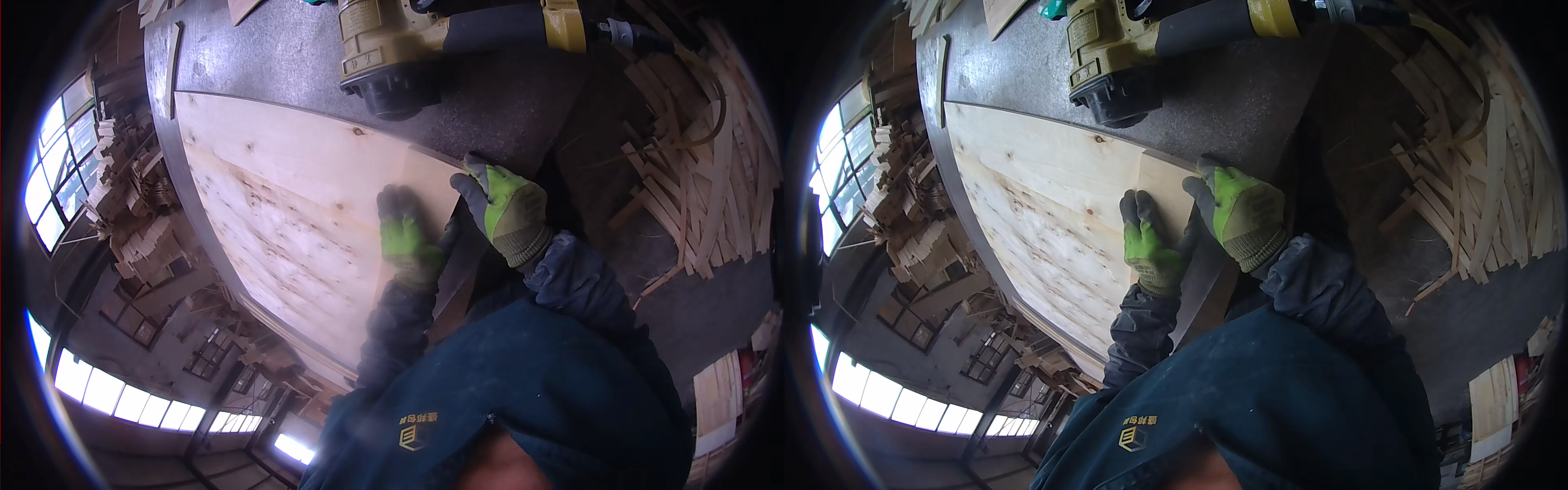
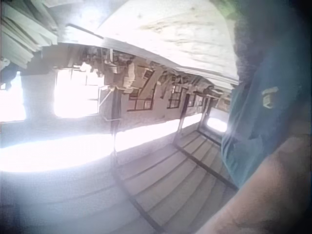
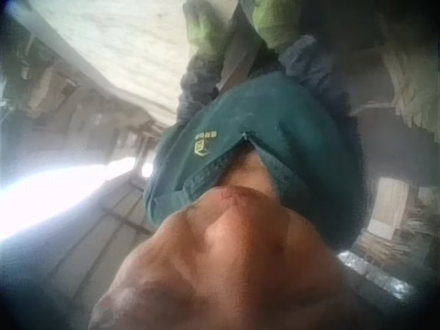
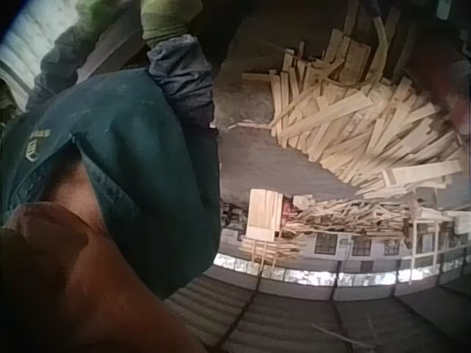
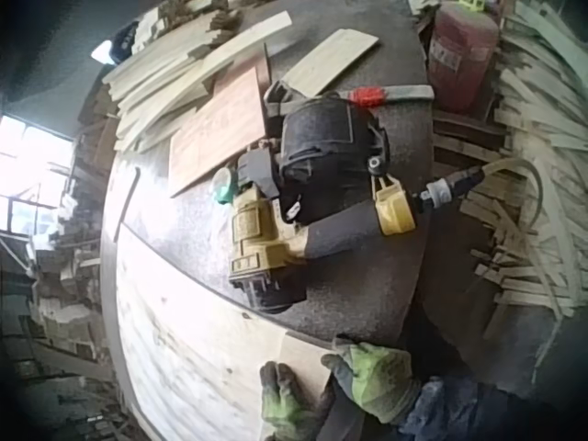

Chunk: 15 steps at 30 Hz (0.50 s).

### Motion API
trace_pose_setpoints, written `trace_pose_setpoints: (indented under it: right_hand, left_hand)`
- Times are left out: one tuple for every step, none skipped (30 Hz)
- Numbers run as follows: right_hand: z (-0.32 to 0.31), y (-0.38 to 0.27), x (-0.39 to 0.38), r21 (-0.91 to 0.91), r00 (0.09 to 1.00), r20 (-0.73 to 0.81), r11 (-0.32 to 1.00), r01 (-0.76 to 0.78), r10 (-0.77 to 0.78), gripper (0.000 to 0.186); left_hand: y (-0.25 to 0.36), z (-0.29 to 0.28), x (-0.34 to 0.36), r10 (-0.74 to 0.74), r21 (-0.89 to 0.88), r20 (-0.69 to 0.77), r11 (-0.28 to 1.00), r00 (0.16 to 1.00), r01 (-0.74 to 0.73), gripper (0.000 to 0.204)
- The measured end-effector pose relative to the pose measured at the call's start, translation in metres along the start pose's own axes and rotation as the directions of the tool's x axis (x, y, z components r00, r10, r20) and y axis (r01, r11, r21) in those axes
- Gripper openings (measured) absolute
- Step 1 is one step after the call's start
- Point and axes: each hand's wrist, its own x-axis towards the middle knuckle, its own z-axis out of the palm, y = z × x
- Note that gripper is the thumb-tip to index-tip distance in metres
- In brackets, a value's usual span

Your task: Assembling wooden structures by attaching strips of wood to larger panels using a pneumatic nail gun.

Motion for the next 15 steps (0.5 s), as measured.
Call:
trace_pose_setpoints:
  right_hand:
    - [0.001,0.000,0.000,0.000,1.000,0.000,1.000,0.000,0.000,0.040]
    - [0.002,0.001,0.000,0.019,1.000,-0.004,1.000,-0.001,0.001,0.040]
    - [0.003,0.002,0.000,0.037,1.000,-0.009,0.999,-0.001,0.001,0.040]
    - [0.005,0.005,-0.001,0.039,1.000,-0.009,0.999,-0.001,0.001,0.040]
    - [0.008,0.010,-0.003,0.054,0.999,-0.031,0.998,0.035,-0.033,0.042]
    - [0.009,0.013,-0.004,0.068,0.996,-0.054,0.995,0.070,-0.067,0.043]
    - [0.004,0.012,-0.006,0.067,0.997,-0.054,0.996,0.061,-0.058,0.043]
    - [-0.004,0.010,-0.006,0.218,1.000,-0.002,0.975,-0.030,0.031,0.044]
    - [-0.011,0.009,-0.005,0.360,0.992,0.059,0.924,-0.127,0.113,0.045]
    - [-0.020,0.017,-0.005,0.477,0.981,0.071,0.858,-0.192,0.180,0.046]
    - [-0.028,0.018,-0.002,0.723,0.888,0.257,0.534,-0.438,0.380,0.045]
    - [-0.043,0.017,-0.001,0.726,0.844,0.300,0.467,-0.504,0.443,0.045]
    - [-0.058,0.012,0.001,0.726,0.794,0.343,0.394,-0.563,0.502,0.045]
    - [-0.059,0.015,-0.001,0.729,0.788,0.339,0.386,-0.565,0.513,0.045]
    - [-0.059,0.018,-0.003,0.746,0.794,0.345,0.368,-0.555,0.500,0.046]
  left_hand:
    - [0.000,0.001,0.000,0.000,0.000,0.000,1.000,1.000,0.000,0.105]
    - [-0.001,0.002,-0.001,-0.008,-0.003,-0.001,1.000,1.000,0.008,0.106]
    - [-0.002,0.002,-0.003,-0.014,-0.006,-0.001,1.000,1.000,0.014,0.106]
    - [-0.002,0.004,-0.006,-0.014,-0.005,-0.001,1.000,1.000,0.014,0.106]
    - [-0.003,0.007,-0.010,-0.051,-0.009,0.024,0.999,0.998,0.052,0.102]
    - [-0.003,0.008,-0.013,-0.088,-0.013,0.050,0.996,0.995,0.089,0.100]
    - [-0.003,0.008,-0.015,-0.086,-0.016,0.058,0.996,0.995,0.088,0.100]
    - [-0.003,0.010,-0.016,-0.083,-0.005,0.054,0.996,0.995,0.084,0.101]
    - [-0.004,0.012,-0.017,-0.079,0.006,0.051,0.997,0.996,0.079,0.101]
    - [-0.003,0.010,-0.018,-0.072,0.001,0.065,0.997,0.995,0.072,0.101]
    - [-0.004,0.010,-0.019,-0.072,0.006,0.055,0.997,0.996,0.072,0.102]
    - [-0.004,0.010,-0.020,-0.071,0.011,0.045,0.997,0.996,0.070,0.103]
    - [-0.004,0.010,-0.021,-0.063,0.006,0.057,0.998,0.996,0.063,0.103]
    - [-0.002,0.009,-0.022,-0.049,0.020,0.045,0.999,0.998,0.048,0.105]
    - [-0.001,0.008,-0.023,-0.035,0.034,0.033,0.999,0.999,0.034,0.109]
